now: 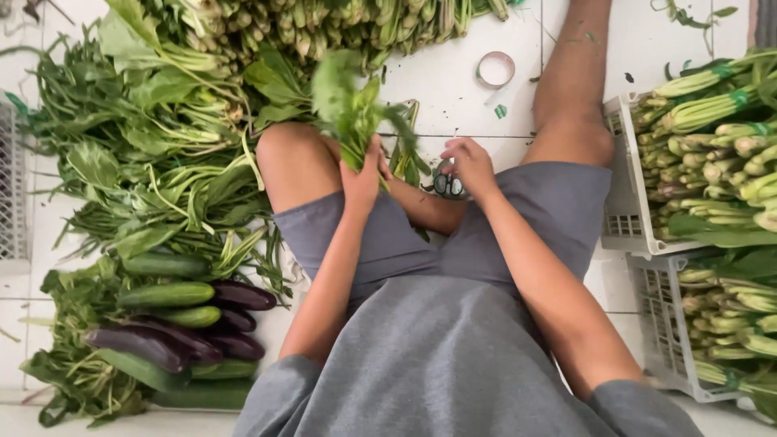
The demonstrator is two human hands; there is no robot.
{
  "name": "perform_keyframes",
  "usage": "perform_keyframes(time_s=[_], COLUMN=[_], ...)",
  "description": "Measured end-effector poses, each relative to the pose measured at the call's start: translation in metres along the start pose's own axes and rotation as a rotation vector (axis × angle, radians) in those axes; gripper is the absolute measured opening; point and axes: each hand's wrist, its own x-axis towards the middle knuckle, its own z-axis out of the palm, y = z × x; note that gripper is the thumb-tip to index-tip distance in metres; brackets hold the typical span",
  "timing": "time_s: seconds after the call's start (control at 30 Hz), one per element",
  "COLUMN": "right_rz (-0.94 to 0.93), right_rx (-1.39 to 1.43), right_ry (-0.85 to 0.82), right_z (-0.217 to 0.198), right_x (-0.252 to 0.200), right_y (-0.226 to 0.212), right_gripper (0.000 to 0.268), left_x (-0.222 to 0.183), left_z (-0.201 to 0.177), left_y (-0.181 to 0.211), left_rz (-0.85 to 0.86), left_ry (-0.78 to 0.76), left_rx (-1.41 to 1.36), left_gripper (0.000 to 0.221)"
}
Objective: The person is gathering mustard greens into bunches and securing them with green tape while sitting on the floor.
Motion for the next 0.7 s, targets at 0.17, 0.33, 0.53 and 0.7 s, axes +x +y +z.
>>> perform_keyframes(time_s=[0.17, 0.33, 0.53, 0.7], right_rz=[-0.224, -0.762, -0.638, -0.679], right_rx=[-0.686, -0.952, -1.380, -1.622], right_ry=[-0.124, -0.044, -0.148, -0.295], right_z=[0.027, 0.055, 0.070, 0.055], right_x=[0.042, 0.068, 0.098, 0.093], right_y=[-0.004, -0.048, -0.030, -0.029], right_gripper=[0.033, 0.046, 0.066, 0.041], left_x=[0.011, 0.012, 0.010, 0.007], left_z=[-0.015, -0.026, -0.029, -0.026], left_y=[-0.051, -0.052, -0.058, -0.066], left_rz=[-0.140, -0.371, -0.315, -0.179], left_ry=[0.136, 0.043, -0.003, 0.048], left_rx=[0.075, -0.177, -0.187, -0.175], left_gripper=[0.023, 0.028, 0.025, 0.012])
